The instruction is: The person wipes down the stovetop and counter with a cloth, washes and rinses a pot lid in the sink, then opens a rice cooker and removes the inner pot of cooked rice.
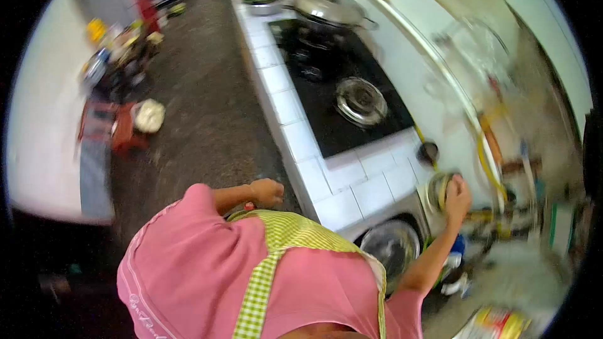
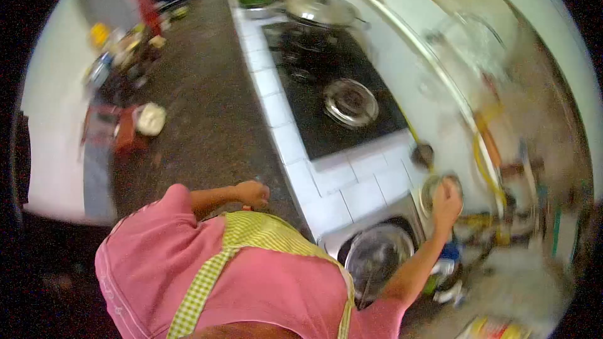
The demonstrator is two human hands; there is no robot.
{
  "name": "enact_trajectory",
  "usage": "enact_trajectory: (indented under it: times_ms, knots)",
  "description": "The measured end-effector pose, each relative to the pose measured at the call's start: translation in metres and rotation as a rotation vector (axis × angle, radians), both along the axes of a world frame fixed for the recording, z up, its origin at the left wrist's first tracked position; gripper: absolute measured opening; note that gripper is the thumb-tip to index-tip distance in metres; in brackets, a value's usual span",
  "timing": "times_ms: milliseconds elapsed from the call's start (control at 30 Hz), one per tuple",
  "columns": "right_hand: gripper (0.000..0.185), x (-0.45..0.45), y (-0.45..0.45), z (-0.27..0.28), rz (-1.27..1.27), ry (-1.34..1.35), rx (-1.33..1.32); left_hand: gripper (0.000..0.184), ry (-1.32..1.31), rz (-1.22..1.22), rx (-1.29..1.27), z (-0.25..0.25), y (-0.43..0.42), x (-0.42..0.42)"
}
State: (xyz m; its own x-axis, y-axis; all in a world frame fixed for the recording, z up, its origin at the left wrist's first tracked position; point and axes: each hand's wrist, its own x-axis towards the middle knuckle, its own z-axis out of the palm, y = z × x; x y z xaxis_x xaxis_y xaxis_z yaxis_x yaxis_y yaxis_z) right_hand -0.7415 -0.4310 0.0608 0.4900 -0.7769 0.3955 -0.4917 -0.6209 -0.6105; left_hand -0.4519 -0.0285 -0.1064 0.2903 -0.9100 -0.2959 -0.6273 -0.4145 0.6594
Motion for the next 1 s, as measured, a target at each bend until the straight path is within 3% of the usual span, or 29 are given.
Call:
enact_trajectory:
  times_ms: [67,100,133,167,200,267,300,367,467,533,633,767,867,933,1000]
  knots:
    - [0.024,0.072,0.042,-0.005,0.121,0.038,0.091,0.032,-0.08,-0.142,0.328,-0.01,0.027,0.009]
    - [0.022,0.106,0.044,-0.033,0.322,0.018,0.099,0.029,-0.055,-0.077,0.391,-0.03,0.044,0.021]
    - [0.019,0.142,0.071,-0.04,0.365,0.091,0.254,0.027,-0.03,-0.022,0.454,-0.058,0.066,0.035]
    - [0.018,0.176,0.108,-0.047,0.507,0.027,0.158,0.031,0.072,0.12,0.529,-0.091,0.092,0.048]
    - [0.018,0.207,0.137,-0.053,0.723,0.005,0.315,0.035,0.177,0.259,0.602,-0.114,0.122,0.059]
    - [0.018,0.259,0.186,-0.08,0.903,0.1,0.193,0.039,0.039,0.525,0.54,-0.116,0.178,0.065]
    - [0.019,0.283,0.218,-0.066,0.98,0.223,0.207,0.039,0.042,0.549,0.539,-0.117,0.201,0.072]
    - [0.023,0.335,0.257,-0.092,1.06,0.323,0.361,0.036,0.192,0.773,0.587,-0.113,0.242,0.089]
    - [0.023,0.392,0.289,-0.149,1.071,0.384,0.399,0.034,0.415,1.087,0.642,-0.11,0.299,0.114]
    - [0.026,0.416,0.288,-0.218,1.049,0.637,0.193,0.033,0.5,1.192,0.664,-0.126,0.341,0.126]
    - [0.028,0.417,0.271,-0.308,1.073,1.094,0.245,0.032,0.516,1.232,0.612,-0.149,0.383,0.155]
    - [0.025,0.446,0.267,-0.328,0.824,1.387,0.511,0.031,0.516,1.199,0.49,-0.187,0.415,0.206]
    - [0.024,0.488,0.268,-0.333,0.66,1.383,0.652,0.03,0.554,1.059,0.363,-0.232,0.426,0.264]
    - [0.023,0.525,0.271,-0.34,0.598,1.351,0.71,0.03,0.578,0.983,0.355,-0.233,0.418,0.324]
    - [0.023,0.572,0.275,-0.35,0.583,1.326,0.729,0.03,0.308,1.018,0.508,-0.219,0.392,0.377]
